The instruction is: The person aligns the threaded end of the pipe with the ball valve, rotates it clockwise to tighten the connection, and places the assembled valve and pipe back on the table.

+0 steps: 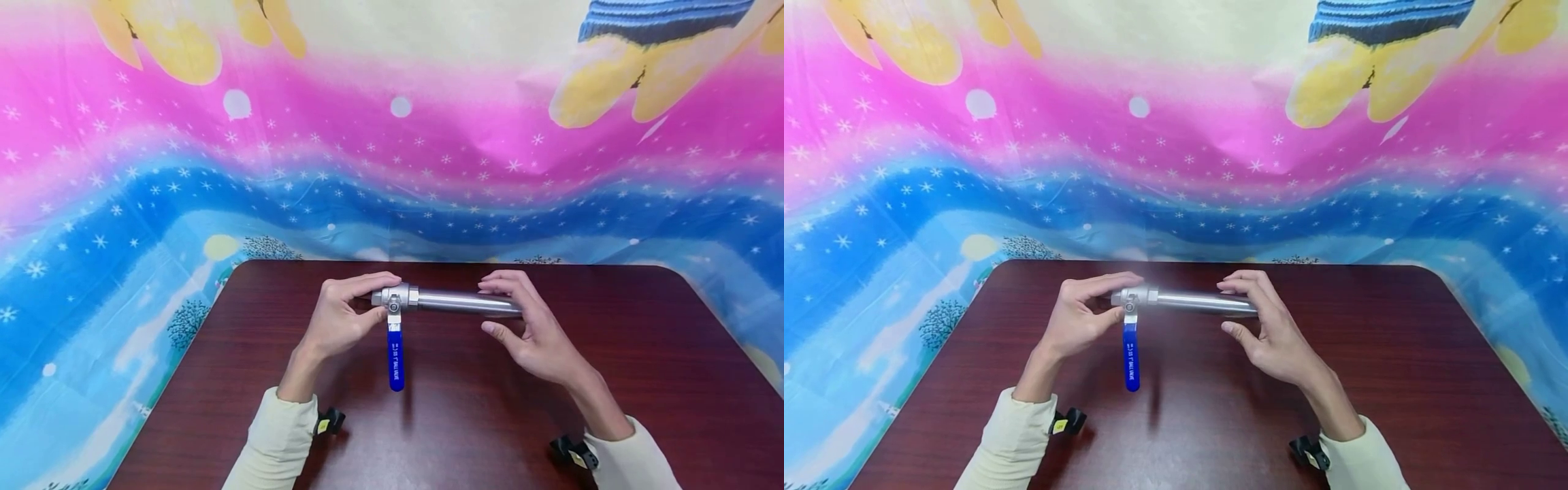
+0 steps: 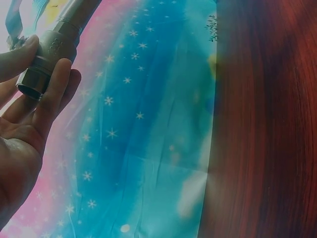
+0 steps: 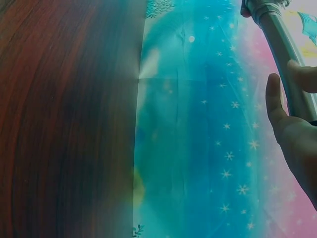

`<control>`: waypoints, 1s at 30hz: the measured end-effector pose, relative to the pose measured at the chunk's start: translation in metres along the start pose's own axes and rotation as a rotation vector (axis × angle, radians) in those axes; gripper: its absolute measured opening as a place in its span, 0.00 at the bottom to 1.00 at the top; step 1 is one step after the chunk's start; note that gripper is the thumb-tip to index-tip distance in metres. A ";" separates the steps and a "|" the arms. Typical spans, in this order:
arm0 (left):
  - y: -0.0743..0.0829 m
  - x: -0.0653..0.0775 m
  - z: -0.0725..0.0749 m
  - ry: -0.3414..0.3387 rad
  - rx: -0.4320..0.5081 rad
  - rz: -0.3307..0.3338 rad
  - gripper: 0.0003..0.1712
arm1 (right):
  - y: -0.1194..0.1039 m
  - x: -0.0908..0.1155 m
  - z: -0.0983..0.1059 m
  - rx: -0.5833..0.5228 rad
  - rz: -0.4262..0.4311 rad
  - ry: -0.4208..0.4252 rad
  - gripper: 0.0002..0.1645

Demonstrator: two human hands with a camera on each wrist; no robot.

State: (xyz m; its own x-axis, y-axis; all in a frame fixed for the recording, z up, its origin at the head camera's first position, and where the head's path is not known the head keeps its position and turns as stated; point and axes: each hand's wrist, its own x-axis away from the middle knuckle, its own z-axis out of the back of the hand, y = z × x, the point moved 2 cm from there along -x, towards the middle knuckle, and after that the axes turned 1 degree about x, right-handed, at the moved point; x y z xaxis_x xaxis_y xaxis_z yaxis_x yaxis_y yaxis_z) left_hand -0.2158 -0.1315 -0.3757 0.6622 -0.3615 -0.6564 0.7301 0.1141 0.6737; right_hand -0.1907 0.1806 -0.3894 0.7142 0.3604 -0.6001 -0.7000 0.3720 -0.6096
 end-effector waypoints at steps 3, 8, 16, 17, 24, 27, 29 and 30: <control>0.000 0.001 0.001 0.003 -0.009 -0.004 0.27 | -0.002 0.000 -0.001 -0.009 0.002 0.004 0.38; 0.000 0.002 0.000 0.000 0.001 -0.001 0.28 | -0.004 0.001 -0.002 -0.008 0.021 0.026 0.37; 0.000 0.000 -0.001 0.000 0.017 0.006 0.28 | -0.004 -0.001 0.000 0.009 0.029 0.043 0.34; 0.000 -0.001 -0.001 0.000 0.017 0.007 0.28 | -0.003 -0.001 0.000 0.016 0.029 0.043 0.33; -0.001 0.000 -0.001 0.000 0.012 0.005 0.28 | 0.002 0.000 0.000 0.035 0.006 0.026 0.30; -0.003 0.000 -0.001 0.001 0.014 -0.003 0.28 | 0.002 0.000 0.001 0.032 0.005 0.024 0.30; -0.003 0.000 0.000 0.001 0.012 -0.012 0.27 | 0.002 0.000 0.001 0.026 0.004 0.021 0.30; -0.002 0.000 0.000 0.003 0.006 -0.016 0.27 | 0.002 0.000 0.001 0.024 0.003 0.020 0.31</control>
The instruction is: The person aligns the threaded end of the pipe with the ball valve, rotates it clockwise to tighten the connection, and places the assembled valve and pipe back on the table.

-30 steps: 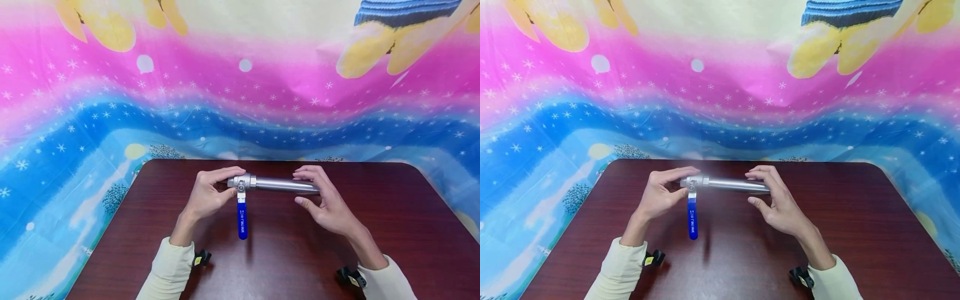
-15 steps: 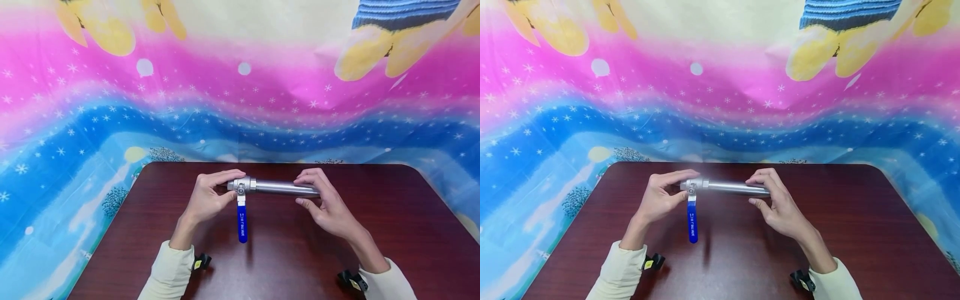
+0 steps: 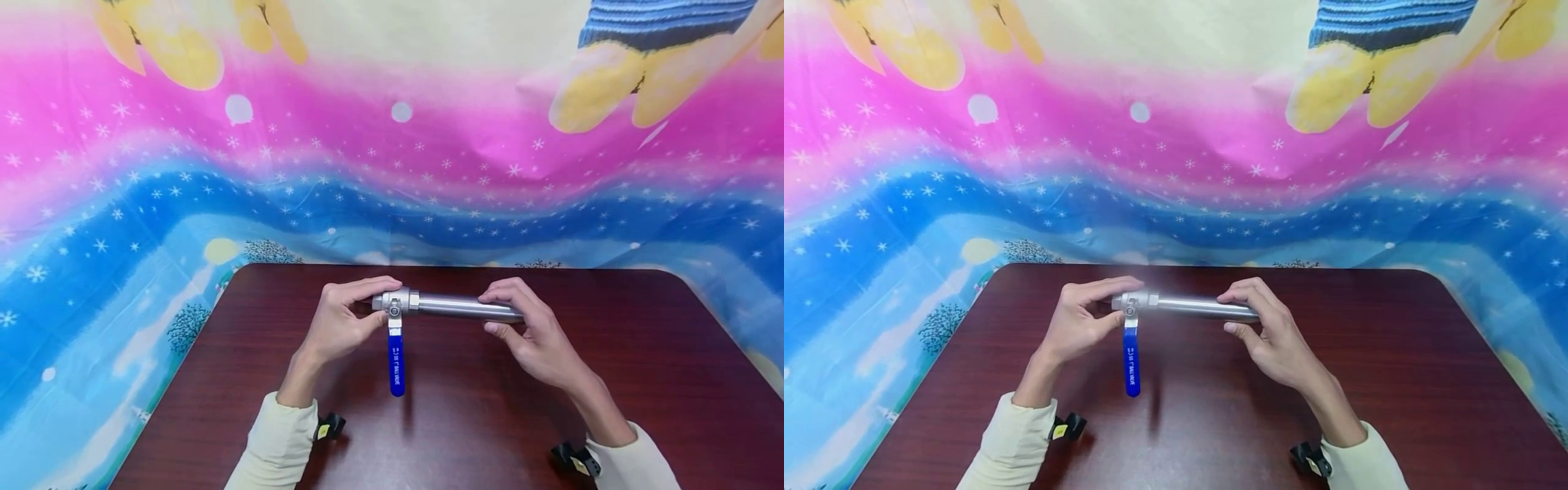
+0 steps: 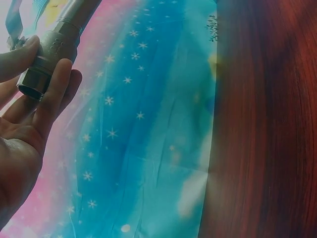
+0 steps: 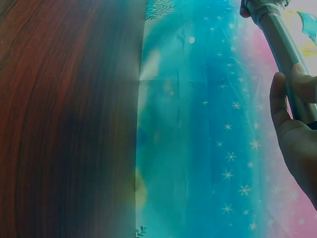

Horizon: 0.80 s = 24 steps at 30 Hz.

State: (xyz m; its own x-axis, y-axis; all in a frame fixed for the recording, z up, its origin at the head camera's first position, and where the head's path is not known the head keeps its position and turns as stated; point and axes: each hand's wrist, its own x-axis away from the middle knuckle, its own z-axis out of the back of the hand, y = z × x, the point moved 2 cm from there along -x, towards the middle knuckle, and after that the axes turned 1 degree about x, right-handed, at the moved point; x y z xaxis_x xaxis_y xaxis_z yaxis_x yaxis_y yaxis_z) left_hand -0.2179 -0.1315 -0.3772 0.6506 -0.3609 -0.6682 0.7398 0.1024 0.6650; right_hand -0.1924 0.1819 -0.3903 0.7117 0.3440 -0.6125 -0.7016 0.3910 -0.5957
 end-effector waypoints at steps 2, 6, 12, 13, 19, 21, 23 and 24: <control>0.001 0.000 0.000 0.002 -0.013 -0.008 0.27 | 0.001 0.000 0.000 0.005 0.007 0.001 0.31; 0.002 0.000 0.000 0.004 -0.028 -0.012 0.28 | 0.002 0.000 0.000 0.013 0.011 0.003 0.32; 0.001 0.001 0.000 0.009 -0.019 0.010 0.28 | 0.002 0.001 0.000 0.018 -0.005 -0.004 0.33; 0.001 0.001 0.000 0.010 -0.018 0.015 0.28 | 0.002 0.001 0.000 0.018 -0.005 -0.004 0.33; 0.001 0.000 0.000 0.013 -0.013 0.024 0.28 | 0.002 0.000 0.000 0.012 0.001 -0.004 0.34; 0.001 0.000 0.000 0.013 -0.015 0.021 0.28 | 0.002 0.000 0.000 0.006 -0.001 -0.007 0.33; 0.001 -0.001 0.001 0.013 -0.015 0.018 0.28 | 0.002 0.000 0.000 -0.008 -0.005 -0.013 0.33; 0.002 -0.001 0.001 0.013 -0.015 0.018 0.28 | 0.002 0.000 -0.001 -0.017 -0.006 -0.017 0.32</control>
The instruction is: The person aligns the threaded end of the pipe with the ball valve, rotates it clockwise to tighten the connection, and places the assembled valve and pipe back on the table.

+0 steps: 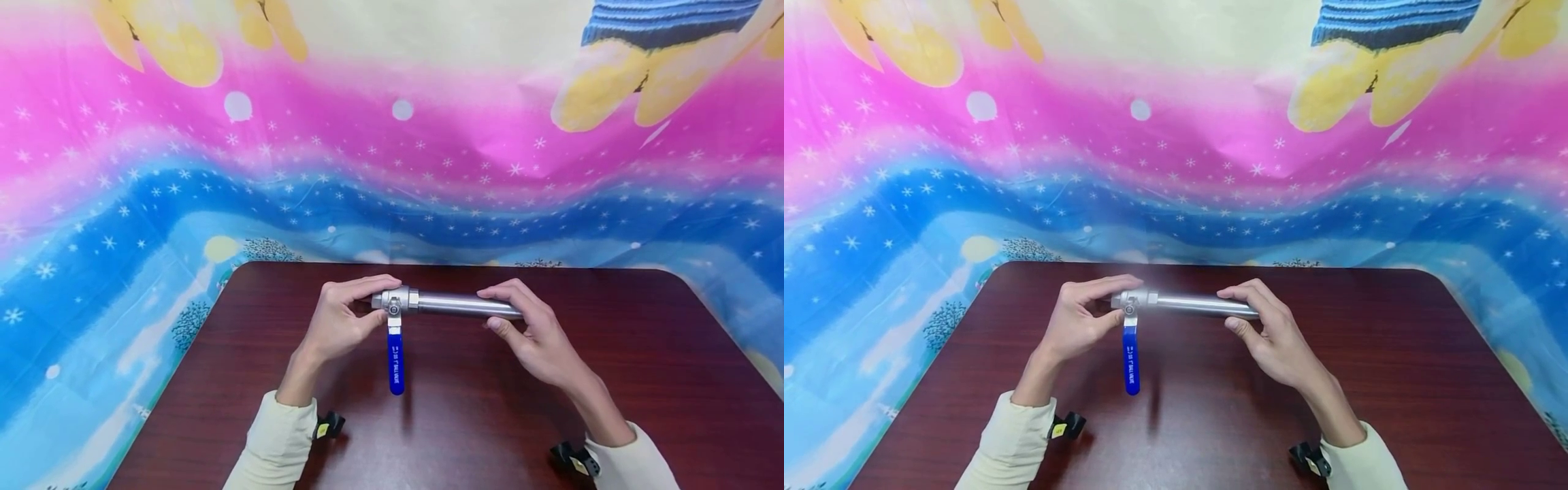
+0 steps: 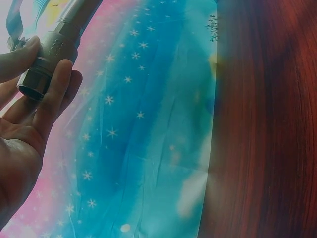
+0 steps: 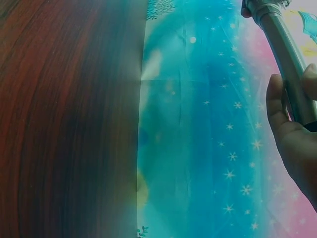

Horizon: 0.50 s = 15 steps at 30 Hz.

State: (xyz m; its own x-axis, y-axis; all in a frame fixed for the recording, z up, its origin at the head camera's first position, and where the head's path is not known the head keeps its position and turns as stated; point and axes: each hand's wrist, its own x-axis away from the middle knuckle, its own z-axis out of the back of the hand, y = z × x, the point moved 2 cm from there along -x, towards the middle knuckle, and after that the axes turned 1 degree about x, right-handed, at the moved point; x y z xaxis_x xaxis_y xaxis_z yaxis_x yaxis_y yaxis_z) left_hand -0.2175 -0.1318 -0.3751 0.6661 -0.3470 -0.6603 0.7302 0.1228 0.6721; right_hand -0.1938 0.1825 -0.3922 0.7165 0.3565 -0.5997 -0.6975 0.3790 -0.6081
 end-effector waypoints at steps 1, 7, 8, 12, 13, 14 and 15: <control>0.000 0.000 0.000 -0.001 0.001 0.001 0.28 | 0.000 0.000 0.000 -0.008 0.000 -0.003 0.32; 0.000 0.000 0.000 -0.003 0.005 0.014 0.27 | 0.002 0.001 -0.001 -0.012 -0.016 -0.016 0.32; -0.001 0.000 0.000 -0.004 0.006 0.015 0.27 | 0.002 0.001 -0.001 -0.009 -0.023 -0.017 0.32; -0.003 0.001 -0.001 -0.003 0.012 0.011 0.27 | 0.001 0.001 -0.001 -0.023 -0.043 -0.017 0.38; -0.003 0.001 -0.001 -0.003 0.014 0.010 0.27 | 0.001 0.001 -0.001 -0.028 -0.045 -0.017 0.39; -0.003 0.001 -0.002 -0.003 0.015 0.011 0.27 | 0.001 0.001 -0.001 -0.033 -0.041 -0.015 0.39; -0.003 0.001 -0.002 -0.001 0.016 0.010 0.27 | 0.000 0.001 -0.002 -0.036 -0.033 -0.013 0.39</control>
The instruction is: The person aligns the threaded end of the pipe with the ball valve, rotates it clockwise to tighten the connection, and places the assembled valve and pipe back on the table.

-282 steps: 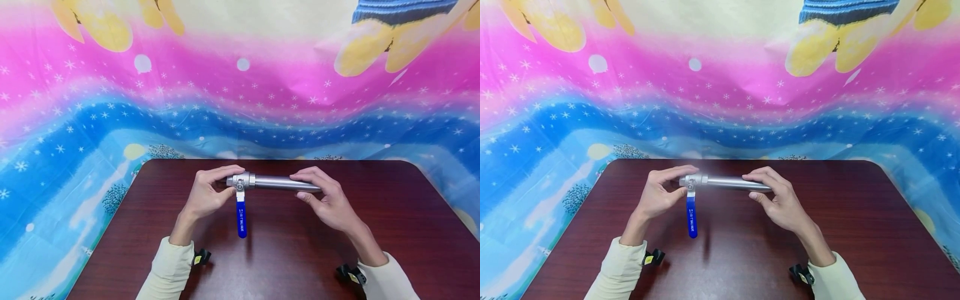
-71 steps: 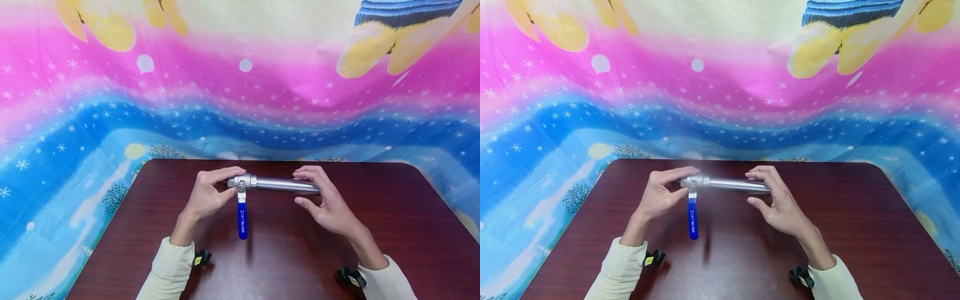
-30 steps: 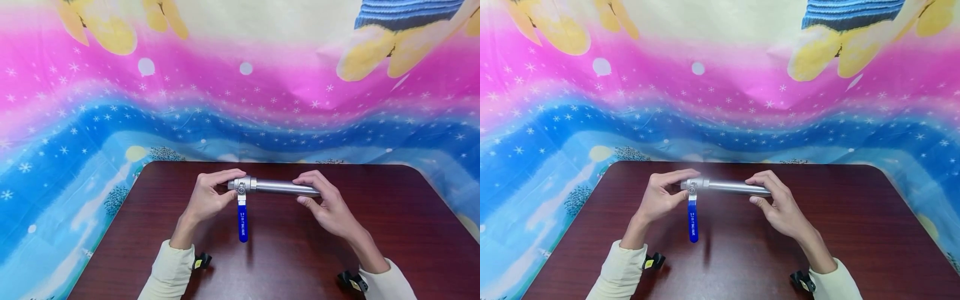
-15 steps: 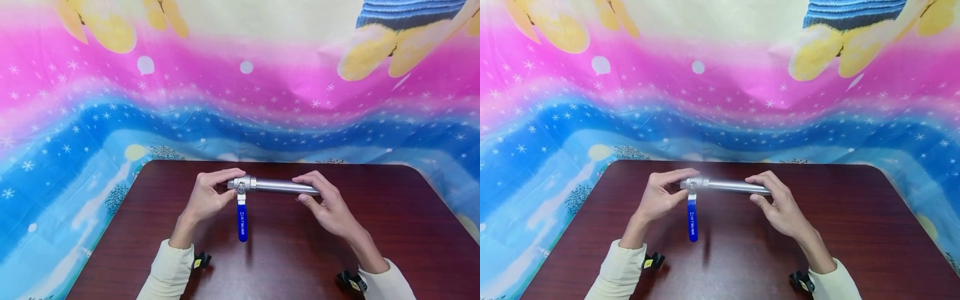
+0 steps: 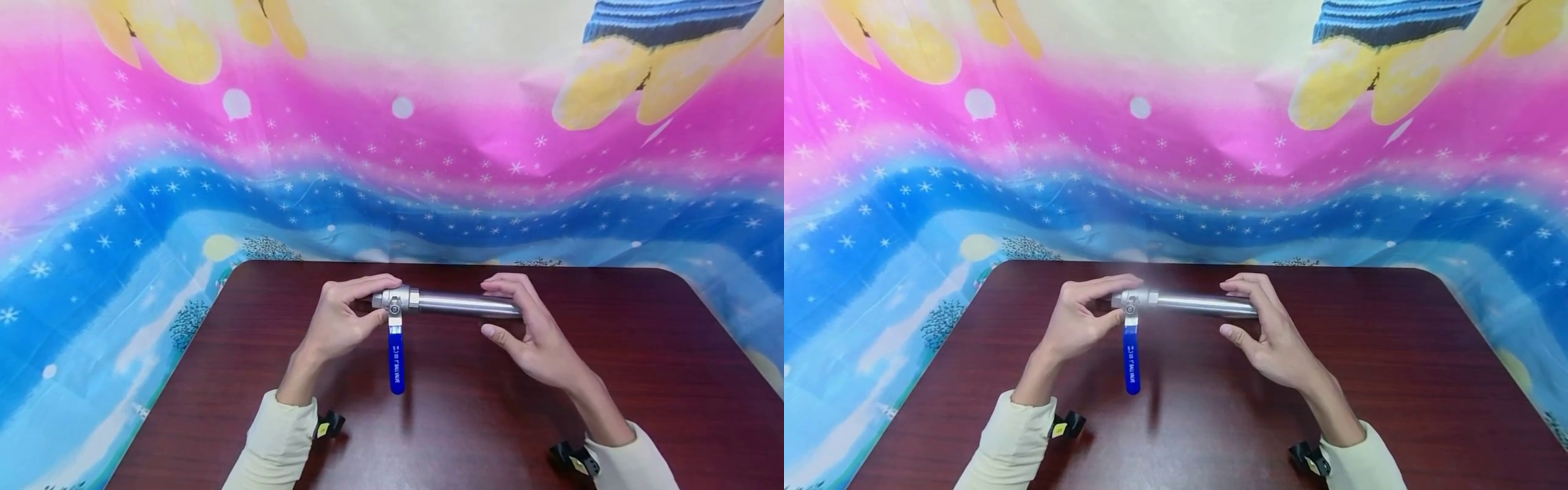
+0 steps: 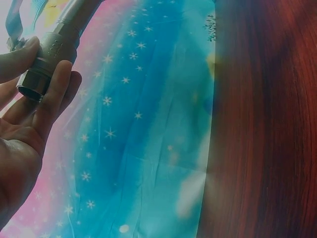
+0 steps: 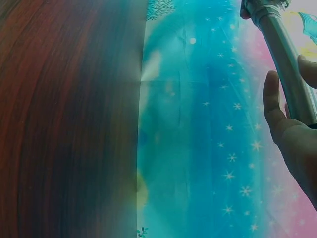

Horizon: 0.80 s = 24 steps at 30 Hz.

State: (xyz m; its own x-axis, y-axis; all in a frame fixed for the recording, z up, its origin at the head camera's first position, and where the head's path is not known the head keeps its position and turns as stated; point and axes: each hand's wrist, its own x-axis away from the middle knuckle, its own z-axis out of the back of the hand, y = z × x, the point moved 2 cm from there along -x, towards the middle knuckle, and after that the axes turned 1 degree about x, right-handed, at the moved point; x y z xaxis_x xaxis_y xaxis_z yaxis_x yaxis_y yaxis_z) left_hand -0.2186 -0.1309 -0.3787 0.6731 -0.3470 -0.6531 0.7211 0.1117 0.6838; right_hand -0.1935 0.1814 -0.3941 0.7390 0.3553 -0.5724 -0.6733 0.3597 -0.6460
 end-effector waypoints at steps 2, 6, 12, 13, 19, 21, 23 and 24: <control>0.000 0.000 0.000 0.001 0.001 0.002 0.27 | 0.000 0.000 0.000 -0.005 0.014 0.004 0.38; 0.000 0.001 0.000 0.002 0.000 0.006 0.28 | -0.001 0.000 -0.001 -0.002 0.027 0.012 0.33; 0.000 0.001 0.000 0.003 0.001 0.018 0.29 | -0.002 0.000 0.000 0.029 0.002 0.017 0.29; 0.000 0.001 -0.001 0.003 0.000 0.018 0.29 | -0.002 0.000 0.000 0.032 -0.003 0.017 0.29; 0.000 0.001 -0.001 0.009 -0.011 0.007 0.29 | 0.000 0.000 0.000 0.044 0.002 0.023 0.29; 0.000 0.001 -0.001 0.012 -0.021 0.003 0.29 | 0.000 0.000 0.000 0.047 0.002 0.025 0.30; 0.001 0.001 0.000 0.015 -0.031 0.001 0.29 | 0.000 0.000 0.000 0.049 0.002 0.026 0.30; 0.001 0.001 0.000 0.017 -0.036 0.000 0.29 | -0.001 0.000 0.000 0.049 0.002 0.027 0.29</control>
State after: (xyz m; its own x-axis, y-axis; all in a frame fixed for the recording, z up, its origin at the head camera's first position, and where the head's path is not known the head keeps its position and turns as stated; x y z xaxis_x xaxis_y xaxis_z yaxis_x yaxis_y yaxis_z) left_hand -0.2173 -0.1309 -0.3791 0.6758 -0.3308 -0.6587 0.7261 0.1452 0.6720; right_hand -0.1933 0.1816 -0.3934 0.7377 0.3326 -0.5875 -0.6745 0.4010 -0.6199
